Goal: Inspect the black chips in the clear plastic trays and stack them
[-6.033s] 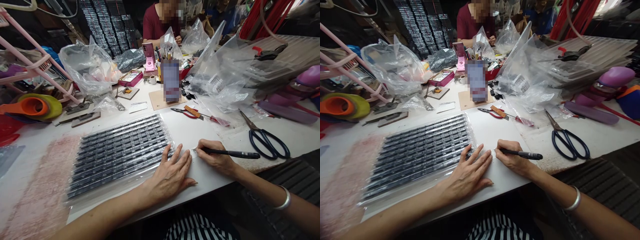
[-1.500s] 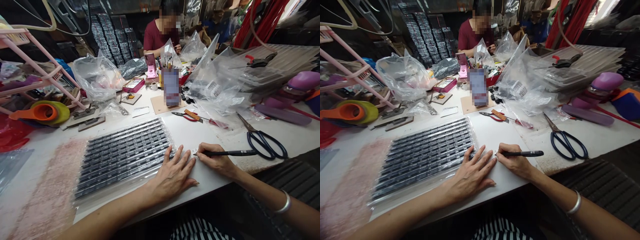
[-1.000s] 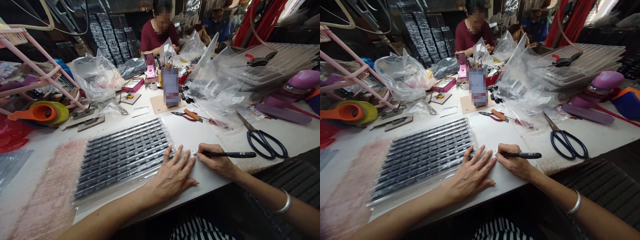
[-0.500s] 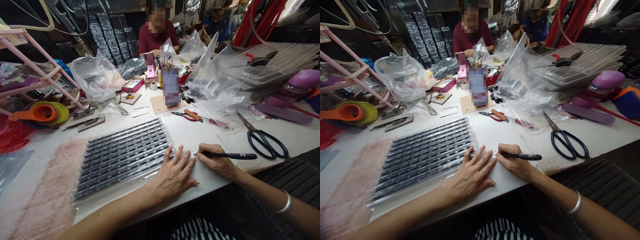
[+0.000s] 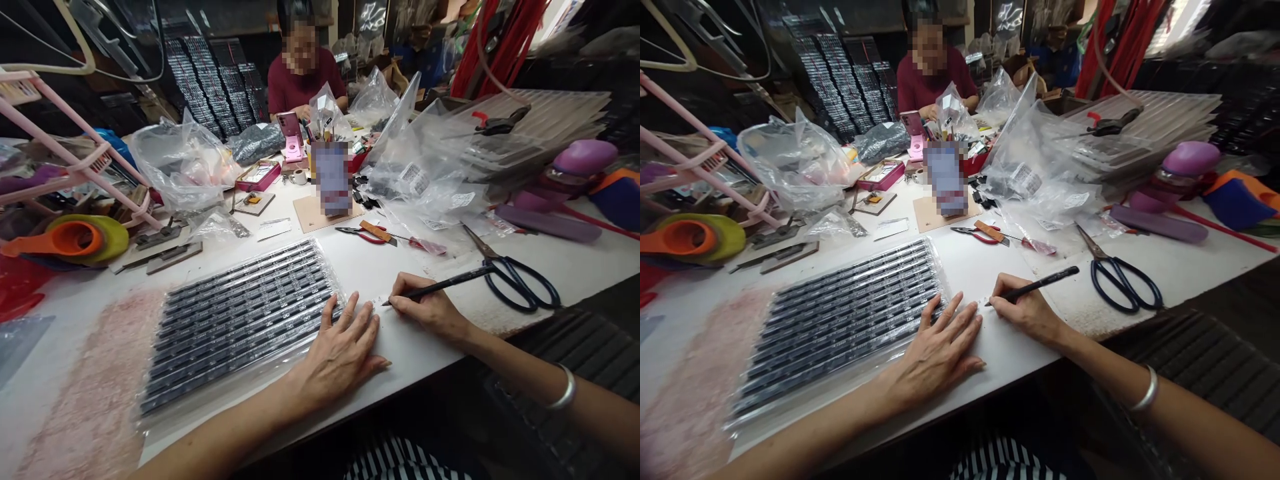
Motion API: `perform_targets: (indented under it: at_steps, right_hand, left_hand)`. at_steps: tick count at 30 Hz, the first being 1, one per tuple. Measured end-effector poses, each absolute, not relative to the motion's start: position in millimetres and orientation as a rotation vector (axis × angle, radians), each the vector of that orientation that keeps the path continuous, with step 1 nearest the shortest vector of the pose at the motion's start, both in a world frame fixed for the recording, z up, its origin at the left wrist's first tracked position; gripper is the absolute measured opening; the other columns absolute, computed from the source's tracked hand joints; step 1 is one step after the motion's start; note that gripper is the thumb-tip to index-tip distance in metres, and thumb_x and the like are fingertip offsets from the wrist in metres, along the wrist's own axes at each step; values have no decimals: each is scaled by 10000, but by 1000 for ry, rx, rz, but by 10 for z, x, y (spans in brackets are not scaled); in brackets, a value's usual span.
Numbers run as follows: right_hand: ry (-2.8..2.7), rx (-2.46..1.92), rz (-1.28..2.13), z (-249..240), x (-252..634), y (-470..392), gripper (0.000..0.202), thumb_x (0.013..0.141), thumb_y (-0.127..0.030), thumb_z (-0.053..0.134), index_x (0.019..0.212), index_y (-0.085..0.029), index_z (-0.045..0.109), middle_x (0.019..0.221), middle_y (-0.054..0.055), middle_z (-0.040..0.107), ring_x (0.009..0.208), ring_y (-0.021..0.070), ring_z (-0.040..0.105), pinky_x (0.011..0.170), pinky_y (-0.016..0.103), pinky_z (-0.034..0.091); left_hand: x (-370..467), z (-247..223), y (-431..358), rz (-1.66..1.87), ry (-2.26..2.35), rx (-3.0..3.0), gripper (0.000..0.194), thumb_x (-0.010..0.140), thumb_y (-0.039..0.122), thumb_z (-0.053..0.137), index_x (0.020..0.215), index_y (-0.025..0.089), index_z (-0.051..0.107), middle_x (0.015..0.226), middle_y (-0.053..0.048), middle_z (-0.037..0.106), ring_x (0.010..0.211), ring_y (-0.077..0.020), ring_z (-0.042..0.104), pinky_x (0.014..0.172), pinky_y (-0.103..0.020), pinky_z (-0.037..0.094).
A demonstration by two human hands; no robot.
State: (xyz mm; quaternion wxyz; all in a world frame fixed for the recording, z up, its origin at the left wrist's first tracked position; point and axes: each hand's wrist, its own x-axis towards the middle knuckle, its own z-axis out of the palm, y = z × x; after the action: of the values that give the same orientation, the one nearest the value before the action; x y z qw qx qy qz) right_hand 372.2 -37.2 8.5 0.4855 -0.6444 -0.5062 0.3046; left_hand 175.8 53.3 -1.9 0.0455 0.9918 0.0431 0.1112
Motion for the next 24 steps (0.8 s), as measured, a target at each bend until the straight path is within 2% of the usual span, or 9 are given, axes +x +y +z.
perform_targets:
  at_steps: [4, 7, 10, 15, 24]
  right_hand:
    - [-1283, -1559, 657, 59, 3698, -366, 61, 828, -244, 543, 799, -192, 557, 702, -16, 579, 653, 117, 522, 603, 241, 415]
    - [-1306, -1551, 583, 26, 3668, -389, 92, 826, -221, 535, 906, -192, 570, 817, 6, 614, 752, 132, 563, 687, 254, 444]
    - [-1330, -1593, 592, 27, 3659, -401, 44, 821, -224, 534, 829, -194, 565, 732, -11, 588, 664, 119, 529, 619, 244, 424]
    - [-1367, -1632, 627, 55, 3652, -369, 125, 805, -204, 501, 682, -195, 519, 610, -30, 530, 571, 106, 462, 536, 239, 366]
    - [-1429, -1636, 533, 10, 3618, -380, 134, 833, -218, 481, 700, -202, 489, 616, -23, 526, 572, 118, 480, 538, 249, 378]
  left_hand:
    - [1754, -22, 534, 349, 128, 3044, 572, 937, 553, 339, 1323, 151, 467, 1420, -117, 474, 1373, -333, 314, 1115, -556, 152]
    - [1751, -14, 534, 309, 134, 3064, 592, 940, 555, 324, 1340, 136, 447, 1444, -130, 441, 1382, -337, 294, 1111, -561, 158]
    - [1754, -4, 533, 270, 136, 3073, 609, 942, 558, 310, 1353, 126, 430, 1455, -138, 423, 1390, -343, 276, 1106, -570, 159]
    - [1759, 3, 539, 270, 137, 3066, 616, 935, 567, 323, 1356, 130, 431, 1444, -141, 437, 1385, -338, 291, 1110, -554, 168]
    - [1725, 46, 535, 284, 138, 3071, 626, 933, 565, 329, 1406, 158, 377, 1447, -132, 436, 1382, -312, 305, 1126, -521, 154]
